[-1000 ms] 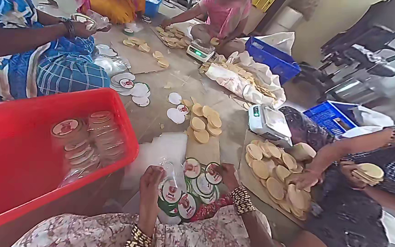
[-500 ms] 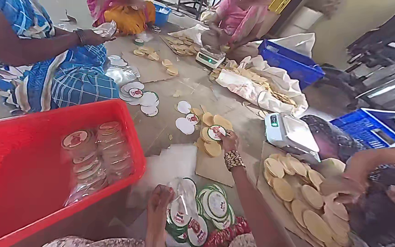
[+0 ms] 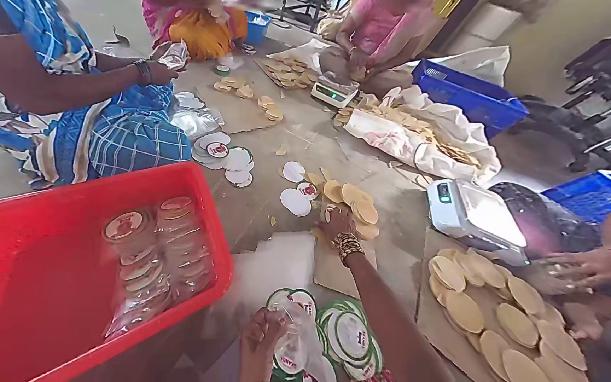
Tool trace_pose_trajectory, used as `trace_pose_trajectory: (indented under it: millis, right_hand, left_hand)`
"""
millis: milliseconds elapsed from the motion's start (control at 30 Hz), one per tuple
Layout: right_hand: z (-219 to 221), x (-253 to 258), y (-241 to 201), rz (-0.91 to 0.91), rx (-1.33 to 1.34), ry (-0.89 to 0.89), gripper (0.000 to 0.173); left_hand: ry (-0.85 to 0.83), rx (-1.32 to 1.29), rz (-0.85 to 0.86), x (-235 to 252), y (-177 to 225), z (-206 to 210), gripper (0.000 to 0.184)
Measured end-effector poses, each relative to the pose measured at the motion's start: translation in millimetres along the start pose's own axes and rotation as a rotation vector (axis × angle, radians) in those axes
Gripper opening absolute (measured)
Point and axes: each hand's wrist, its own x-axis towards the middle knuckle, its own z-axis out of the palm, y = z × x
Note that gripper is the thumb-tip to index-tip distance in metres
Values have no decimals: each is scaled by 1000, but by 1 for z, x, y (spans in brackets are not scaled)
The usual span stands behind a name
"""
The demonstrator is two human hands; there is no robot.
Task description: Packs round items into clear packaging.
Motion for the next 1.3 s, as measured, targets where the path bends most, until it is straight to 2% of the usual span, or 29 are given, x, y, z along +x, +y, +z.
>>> trace_pose_trajectory:
  millis: [100,233,433,533,633,700,767,867,967,1000,1033,1100,1167,1200,1233,1300]
  right_hand:
    - [-5,2,-8,15,-48,-48,73]
    - [-21,-8,-16,-53,-131,-80,56]
    - [-54,-16,17,77,68,190,41]
    - [-74,-64,33,95,95,225,38]
    - [-58,-109,56,76,19,93,41]
    - [-28,-120,74,81,14,-35,45]
    - [-13,-126,82,116,39,-89,48]
    - [-16,-137,88,130,118,-26,48]
    - [-19,-155,95,-108,467,102,36]
    - [-26,-169,91,-220,627,65,31]
    - [-36,-185,87,-332,764,-48,32]
    - [-53,-209,85,-606,929,-399,54]
    - [-61,-231,78,-792,865,-689,78]
    - [-63,-241,74,-821,802,-780,79]
    - [-64,-253,69,-817,739,-831,71]
    - [-68,-272,65,-757,704,-803,43]
  left_hand:
    - [-14,7,-8,0,-1,-2,13]
    - [-32,-6,-18,0,-2,-1,11]
    - [-86,18,-13,-3,2,-1,9]
    - [-161,44,22,-1,-2,-2,10]
    - [-183,69,41,1,-3,-2,9]
    - [-196,94,45,0,-3,-1,8]
    - [-226,125,70,0,-5,-2,6]
    - [-275,166,88,-1,-5,-4,6]
    - [-336,215,106,2,-6,-4,8]
    - [-356,237,99,2,-4,-4,8]
    - [-385,268,95,0,-2,-5,8]
    - [-489,340,115,-2,5,-5,9]
    - [-664,406,193,-8,11,-5,10]
    - [-759,443,258,-10,15,-5,13]
    - [-833,473,321,-14,19,-3,16]
    - [-838,473,448,-24,27,0,21]
